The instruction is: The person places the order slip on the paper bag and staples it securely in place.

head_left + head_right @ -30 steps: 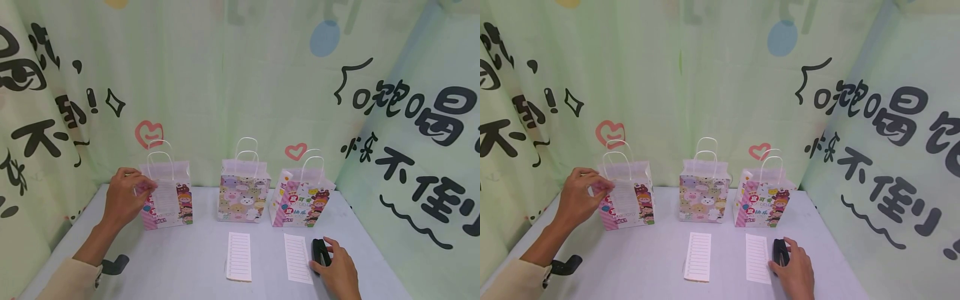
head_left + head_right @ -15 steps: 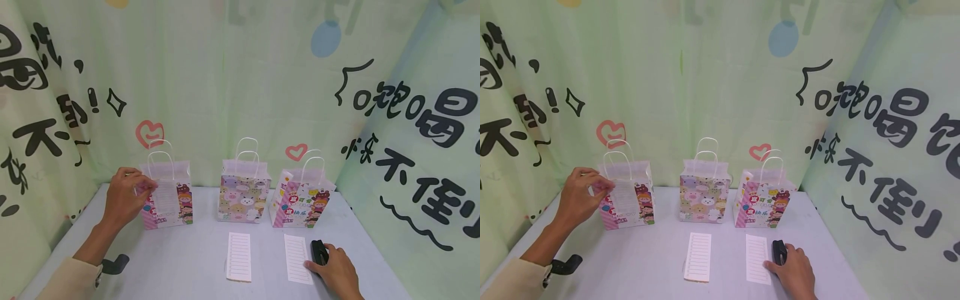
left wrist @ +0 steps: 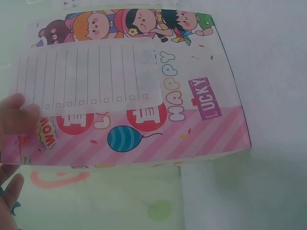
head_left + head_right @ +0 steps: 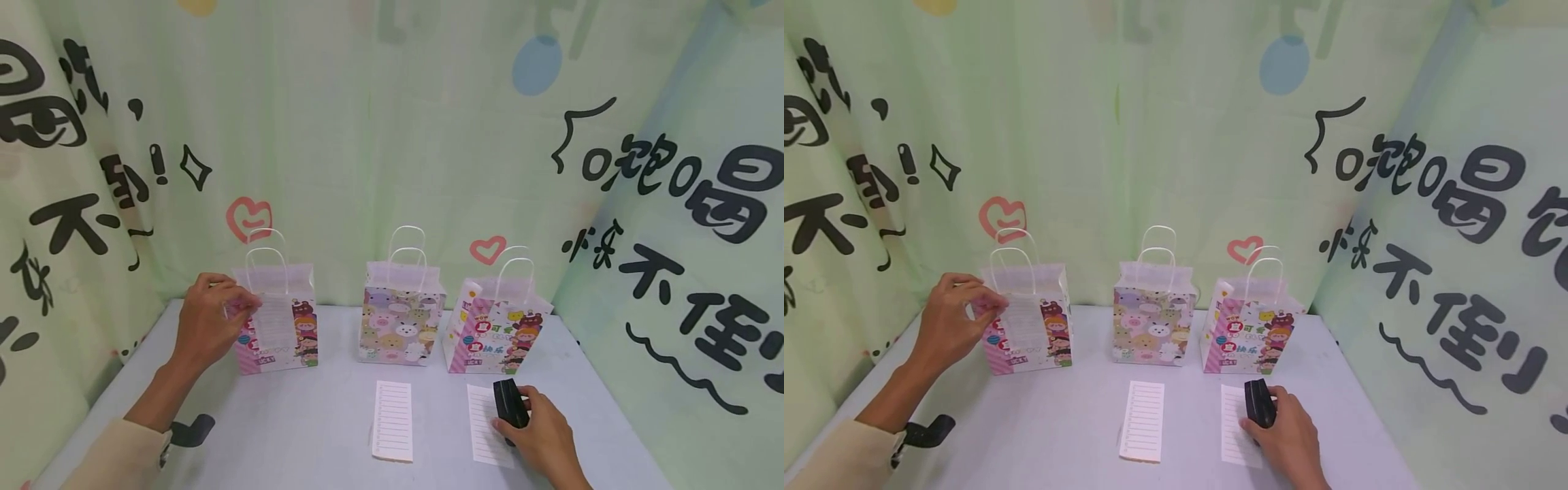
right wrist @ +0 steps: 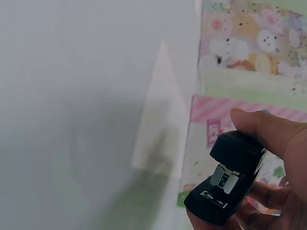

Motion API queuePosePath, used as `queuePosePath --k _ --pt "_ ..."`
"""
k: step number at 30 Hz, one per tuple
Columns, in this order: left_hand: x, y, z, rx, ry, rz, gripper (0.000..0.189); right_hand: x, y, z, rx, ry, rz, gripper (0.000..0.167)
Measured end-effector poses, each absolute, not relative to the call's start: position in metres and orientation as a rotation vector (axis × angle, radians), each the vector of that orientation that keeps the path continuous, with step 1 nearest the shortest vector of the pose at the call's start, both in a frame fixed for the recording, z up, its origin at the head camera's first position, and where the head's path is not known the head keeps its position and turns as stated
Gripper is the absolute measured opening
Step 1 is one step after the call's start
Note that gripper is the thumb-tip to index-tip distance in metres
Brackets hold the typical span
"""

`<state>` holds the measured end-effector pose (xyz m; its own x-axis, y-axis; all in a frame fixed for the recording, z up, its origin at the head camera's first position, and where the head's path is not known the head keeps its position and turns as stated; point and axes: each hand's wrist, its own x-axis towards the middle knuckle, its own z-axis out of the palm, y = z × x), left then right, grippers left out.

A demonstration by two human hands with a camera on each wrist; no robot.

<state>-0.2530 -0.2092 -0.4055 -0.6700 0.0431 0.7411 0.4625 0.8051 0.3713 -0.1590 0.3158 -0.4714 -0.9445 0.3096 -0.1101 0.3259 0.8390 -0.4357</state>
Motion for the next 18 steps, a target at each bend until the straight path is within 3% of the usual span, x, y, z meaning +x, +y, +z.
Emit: queuePosePath --k 18 --pt "-0.254 -0.209 -0.405 -0.375 -2.224 -0.696 0.021 -0.168 0.237 -0.444 0.241 2.892 -1.197 0.087"
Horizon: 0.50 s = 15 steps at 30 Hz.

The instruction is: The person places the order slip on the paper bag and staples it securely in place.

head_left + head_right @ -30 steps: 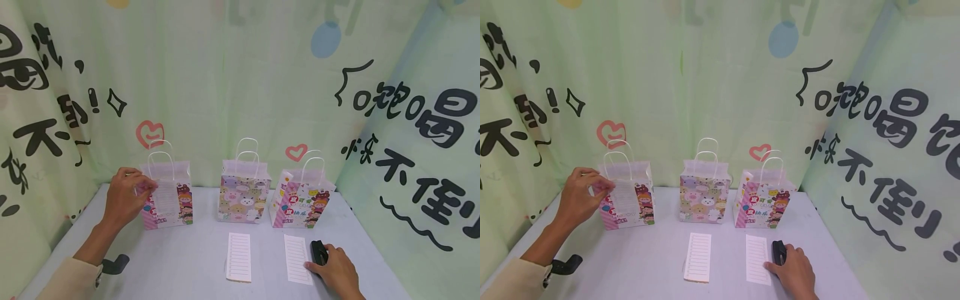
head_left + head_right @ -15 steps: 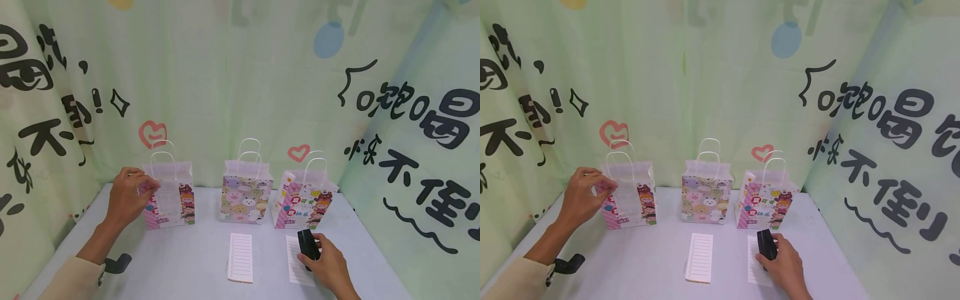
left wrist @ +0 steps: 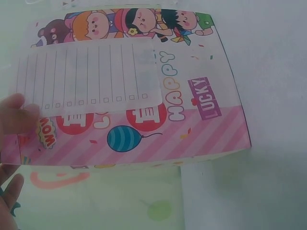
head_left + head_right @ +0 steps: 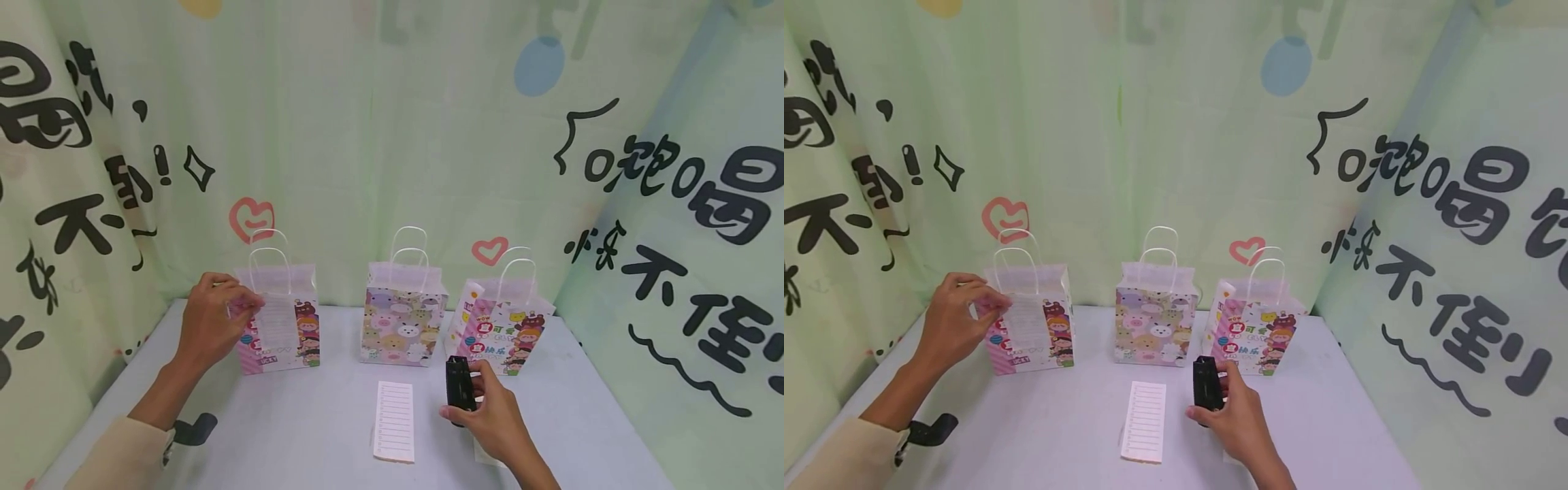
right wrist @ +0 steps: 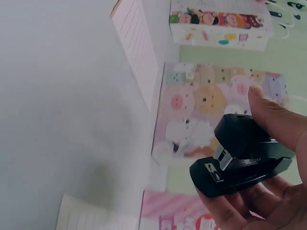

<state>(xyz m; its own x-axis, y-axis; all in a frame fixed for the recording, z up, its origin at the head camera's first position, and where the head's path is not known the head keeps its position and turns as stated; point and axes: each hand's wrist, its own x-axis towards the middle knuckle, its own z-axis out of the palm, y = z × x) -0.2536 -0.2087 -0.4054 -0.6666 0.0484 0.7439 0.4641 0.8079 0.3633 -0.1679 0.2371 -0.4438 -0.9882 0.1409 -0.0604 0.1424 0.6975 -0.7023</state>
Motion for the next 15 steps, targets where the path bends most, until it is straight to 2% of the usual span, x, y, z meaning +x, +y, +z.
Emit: queuePosePath --k 4,10,15 --pt "-0.254 -0.208 -0.405 -0.373 -2.225 -0.696 0.021 -0.168 0.22 -0.439 0.123 2.885 -1.307 0.087" --pt "-0.254 -0.208 -0.404 -0.368 -2.229 -0.689 0.02 -0.172 0.195 -0.436 -0.052 2.882 -1.393 0.077" --pt "-0.254 -0.208 -0.405 -0.367 -2.235 -0.691 0.021 -0.179 0.179 -0.434 -0.191 2.839 -1.482 0.077"
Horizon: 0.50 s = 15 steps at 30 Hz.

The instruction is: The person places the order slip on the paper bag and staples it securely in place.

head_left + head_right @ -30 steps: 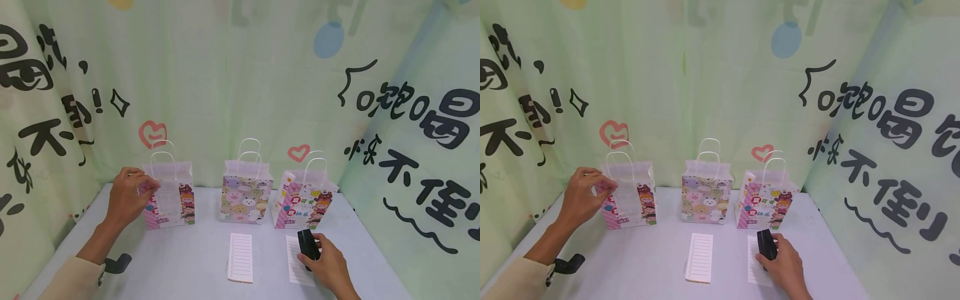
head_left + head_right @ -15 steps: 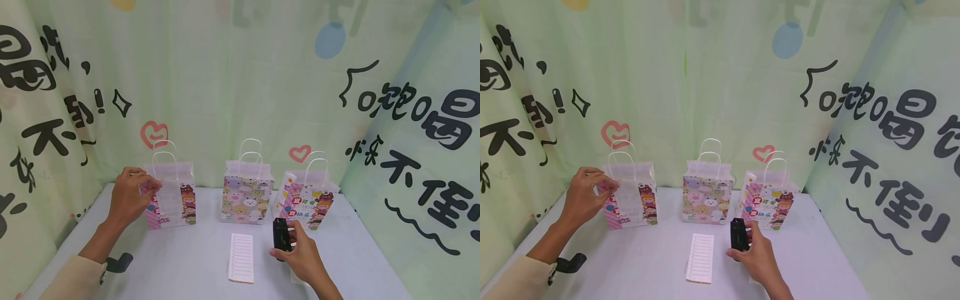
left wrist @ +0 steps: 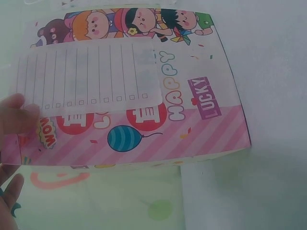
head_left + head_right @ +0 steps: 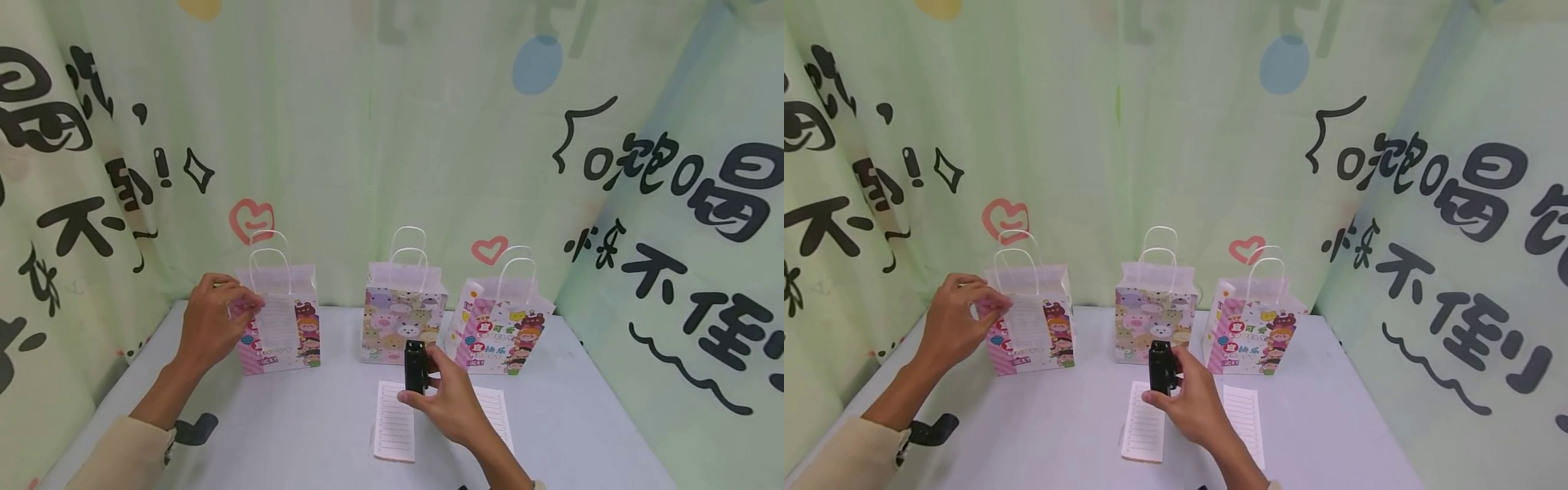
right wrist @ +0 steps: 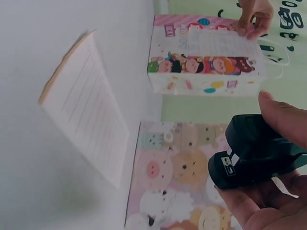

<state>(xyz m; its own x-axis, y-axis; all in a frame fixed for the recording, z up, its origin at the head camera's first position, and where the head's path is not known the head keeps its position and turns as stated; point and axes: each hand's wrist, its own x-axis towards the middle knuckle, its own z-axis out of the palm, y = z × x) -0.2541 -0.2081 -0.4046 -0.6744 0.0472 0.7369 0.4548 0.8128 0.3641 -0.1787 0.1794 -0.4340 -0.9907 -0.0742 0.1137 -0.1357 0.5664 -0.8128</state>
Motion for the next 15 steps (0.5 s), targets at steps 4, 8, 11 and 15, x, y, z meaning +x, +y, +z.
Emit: queuePosePath --k 4,8,11,15 --pt "-0.254 -0.208 -0.405 -0.369 -2.234 -0.687 0.021 -0.183 0.167 -0.431 0.263 -2.69 1.46 0.077" --pt "-0.254 -0.209 -0.405 -0.369 -2.234 -0.682 0.021 -0.187 0.155 -0.428 0.336 -2.674 1.477 0.078" --pt "-0.254 -0.208 -0.405 -0.371 -2.234 -0.681 0.022 -0.191 0.146 -0.424 0.383 -2.665 1.49 0.077" --pt "-0.254 -0.208 -0.405 -0.373 -2.234 -0.681 0.022 -0.194 0.136 -0.42 0.426 -2.665 1.488 0.077"
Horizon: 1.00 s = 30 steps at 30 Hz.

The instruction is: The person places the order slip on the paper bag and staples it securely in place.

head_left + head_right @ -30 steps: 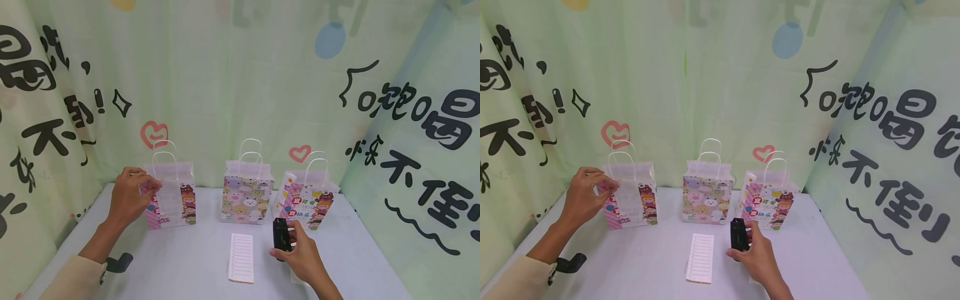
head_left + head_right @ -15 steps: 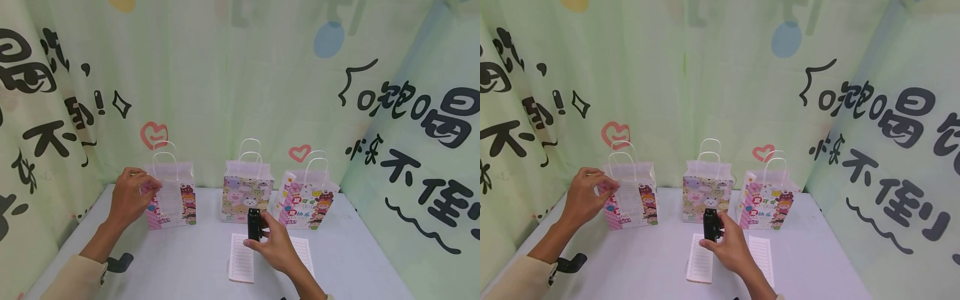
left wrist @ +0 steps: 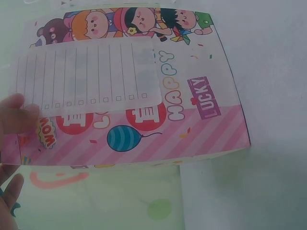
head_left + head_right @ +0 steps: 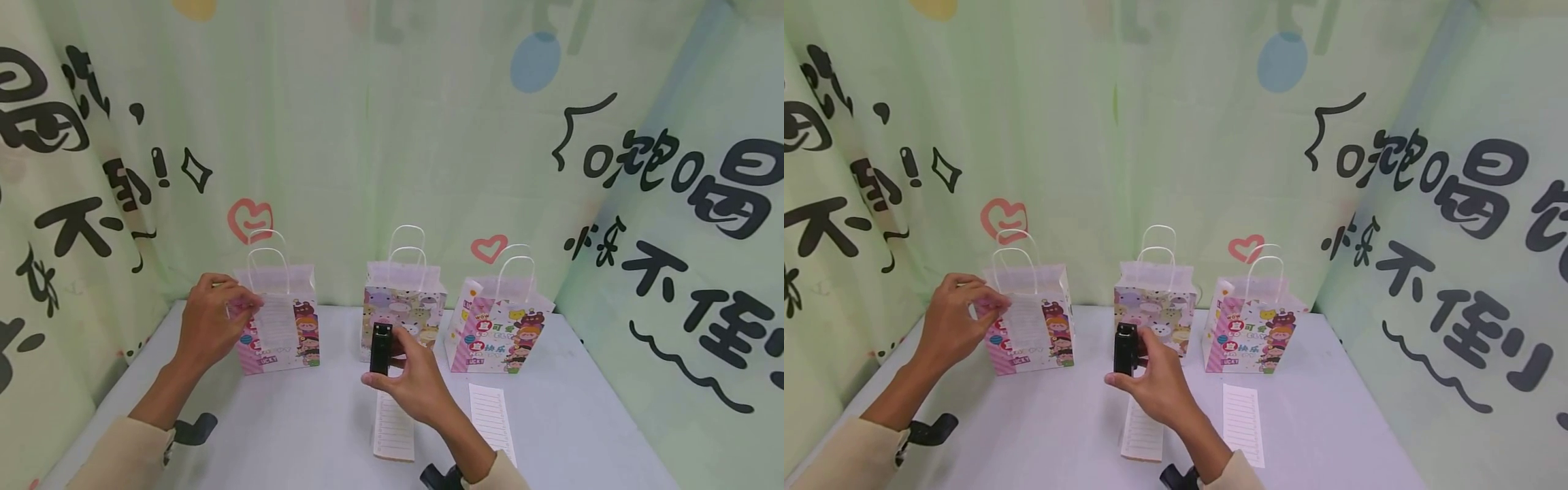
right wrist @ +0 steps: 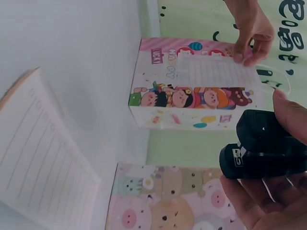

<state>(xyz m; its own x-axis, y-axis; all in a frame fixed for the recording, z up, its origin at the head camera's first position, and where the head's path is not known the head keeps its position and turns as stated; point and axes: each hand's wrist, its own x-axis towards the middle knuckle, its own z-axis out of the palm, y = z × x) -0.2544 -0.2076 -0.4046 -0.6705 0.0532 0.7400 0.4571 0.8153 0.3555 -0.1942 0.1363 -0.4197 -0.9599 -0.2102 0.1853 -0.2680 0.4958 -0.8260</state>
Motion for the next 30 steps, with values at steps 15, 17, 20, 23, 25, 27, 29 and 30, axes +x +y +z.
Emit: queuePosePath --k 15,17,20,23,25,27,29,30 --pt "-0.256 -0.209 -0.407 -0.375 -2.227 -0.678 0.022 -0.211 0.097 -0.403 0.657 -2.553 1.535 0.069" --pt "-0.256 -0.209 -0.407 -0.375 -2.225 -0.675 0.022 -0.213 0.091 -0.399 0.685 -2.539 1.529 0.067" --pt "-0.256 -0.208 -0.407 -0.381 -2.221 -0.671 0.021 -0.217 0.081 -0.394 0.713 -2.521 1.513 0.064" --pt "-0.255 -0.208 -0.406 -0.385 -2.218 -0.671 0.02 -0.222 0.07 -0.387 0.758 -2.497 1.503 0.062" --pt "-0.255 -0.208 -0.406 -0.384 -2.219 -0.672 0.019 -0.227 0.063 -0.383 0.792 -2.477 1.499 0.061" --pt "-0.255 -0.208 -0.406 -0.38 -2.223 -0.678 0.018 -0.231 0.057 -0.379 0.821 -2.464 1.492 0.061" --pt "-0.255 -0.208 -0.406 -0.375 -2.228 -0.675 0.018 -0.235 0.05 -0.376 0.848 -2.452 1.483 0.062" --pt "-0.255 -0.208 -0.406 -0.372 -2.231 -0.672 0.018 -0.238 0.046 -0.375 0.865 -2.442 1.478 0.062"
